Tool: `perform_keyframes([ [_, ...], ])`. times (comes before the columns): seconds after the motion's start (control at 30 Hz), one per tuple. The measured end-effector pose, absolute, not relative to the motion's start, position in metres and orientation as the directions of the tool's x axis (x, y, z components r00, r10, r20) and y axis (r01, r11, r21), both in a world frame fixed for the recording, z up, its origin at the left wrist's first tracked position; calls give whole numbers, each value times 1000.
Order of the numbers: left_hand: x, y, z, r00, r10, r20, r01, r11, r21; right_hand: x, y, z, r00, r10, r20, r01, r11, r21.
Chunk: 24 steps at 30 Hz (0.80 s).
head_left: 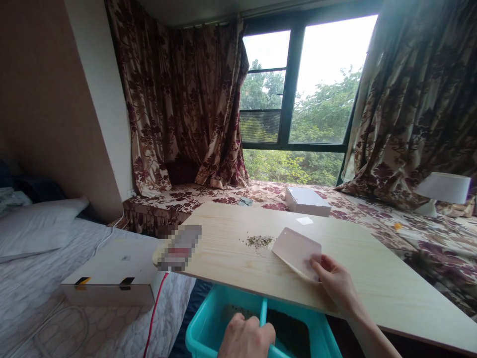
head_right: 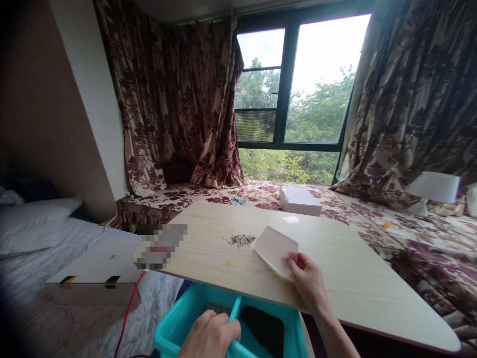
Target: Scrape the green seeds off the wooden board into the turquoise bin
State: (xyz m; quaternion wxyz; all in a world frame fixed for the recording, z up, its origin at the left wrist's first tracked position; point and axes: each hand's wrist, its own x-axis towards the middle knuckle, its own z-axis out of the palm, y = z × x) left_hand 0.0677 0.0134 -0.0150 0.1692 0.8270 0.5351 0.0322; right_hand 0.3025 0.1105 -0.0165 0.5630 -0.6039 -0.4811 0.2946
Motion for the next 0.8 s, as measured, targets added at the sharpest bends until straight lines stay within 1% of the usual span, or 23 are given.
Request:
perform_keyframes([
  [0.13,73,15,-11,448,887,-113,867,-401,295,287,112,-30,281,939,197,222,136,-965],
  [0.3,77,19,-10,466,870,-161,868,-414,274,266,113,-51,206,956,211,182,174,-968],
  [0.43,77,17,-8,438,890,-129,879,-394,267,267,112,-43,202,960,193,155,163,-974],
  [0.53,77,15,-6,446,888,-113,874,-405,267,276,113,-33,229,955,188,177,149,-973],
  [0.67,78,16,-5,443,885,-140,879,-398,262,278,114,-36,219,952,214,229,163,-960],
  [0.8,79,18,-3,414,891,-186,891,-356,281,261,104,-42,161,959,235,208,200,-958],
])
